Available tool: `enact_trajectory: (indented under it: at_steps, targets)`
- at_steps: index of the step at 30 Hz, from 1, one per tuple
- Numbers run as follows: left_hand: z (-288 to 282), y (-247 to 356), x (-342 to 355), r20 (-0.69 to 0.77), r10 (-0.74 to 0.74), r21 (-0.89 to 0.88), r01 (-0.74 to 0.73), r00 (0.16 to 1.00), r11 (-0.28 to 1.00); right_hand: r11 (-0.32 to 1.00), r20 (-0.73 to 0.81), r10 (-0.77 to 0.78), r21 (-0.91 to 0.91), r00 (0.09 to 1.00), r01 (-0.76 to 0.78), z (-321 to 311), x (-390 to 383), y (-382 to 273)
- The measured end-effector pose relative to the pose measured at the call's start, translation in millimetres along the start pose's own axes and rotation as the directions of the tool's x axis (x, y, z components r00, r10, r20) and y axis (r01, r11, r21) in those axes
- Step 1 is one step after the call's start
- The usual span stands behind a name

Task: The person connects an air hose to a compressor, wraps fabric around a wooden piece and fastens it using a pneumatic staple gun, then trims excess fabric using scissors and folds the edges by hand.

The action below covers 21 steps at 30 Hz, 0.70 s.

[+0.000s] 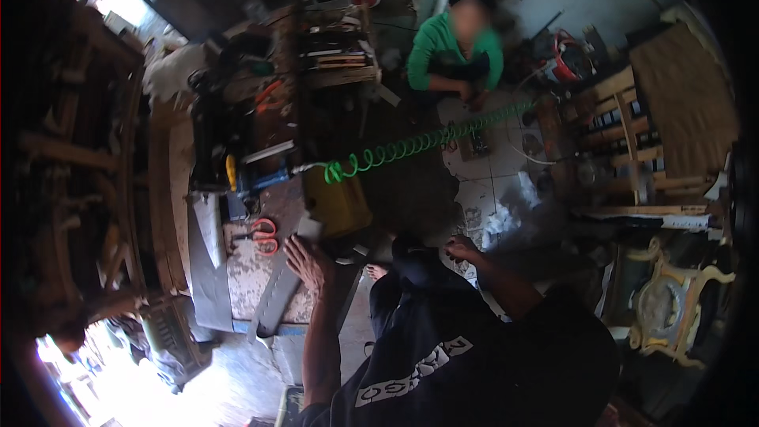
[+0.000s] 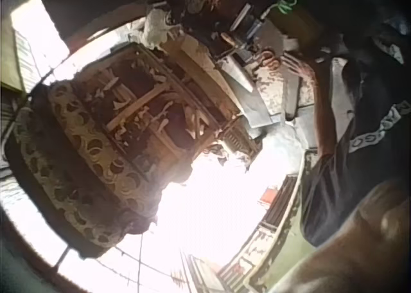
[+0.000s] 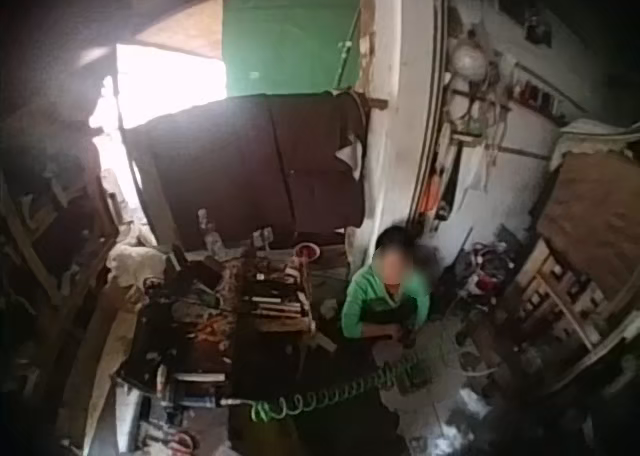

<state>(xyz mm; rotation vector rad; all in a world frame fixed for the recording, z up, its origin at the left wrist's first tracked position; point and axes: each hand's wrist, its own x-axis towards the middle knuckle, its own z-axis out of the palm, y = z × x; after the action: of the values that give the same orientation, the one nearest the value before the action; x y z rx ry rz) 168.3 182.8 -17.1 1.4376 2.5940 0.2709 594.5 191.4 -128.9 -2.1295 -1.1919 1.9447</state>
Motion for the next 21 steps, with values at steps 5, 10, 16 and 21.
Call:
enact_trajectory:
  at_steps: [5, 10, 16, 21]
  targets:
    - [17.9, -12.9, -3.8, 0.033, -0.07, 0.059, 0.068, 0.997, 0.996, 0.664, -0.024, -0.4, -0.696, 0.916, 0.272, -47.7, 99.4, 68.5]
    - [62.0, -58.1, 3.6, -0.05, 0.006, 0.63, 0.027, 0.999, 0.776, 0.893, -0.214, -0.301, -0.404, 0.929, 0.197, -43.2, 287.8, 74.8]
    - [137.2, -47.6, 37.0, 0.272, -0.152, 0.467, 0.007, 0.95, 0.884, 0.903, -0.23, -0.177, -0.425, 0.957, 0.065, -99.5, 498.8, 65.3]
    - [161.8, -16.1, 73.2, 0.428, -0.236, 0.505, -0.014, 0.873, 0.863, 0.878, -0.528, -0.342, -0.473, 0.778, 0.065, -144.0, 635.0, 72.5]
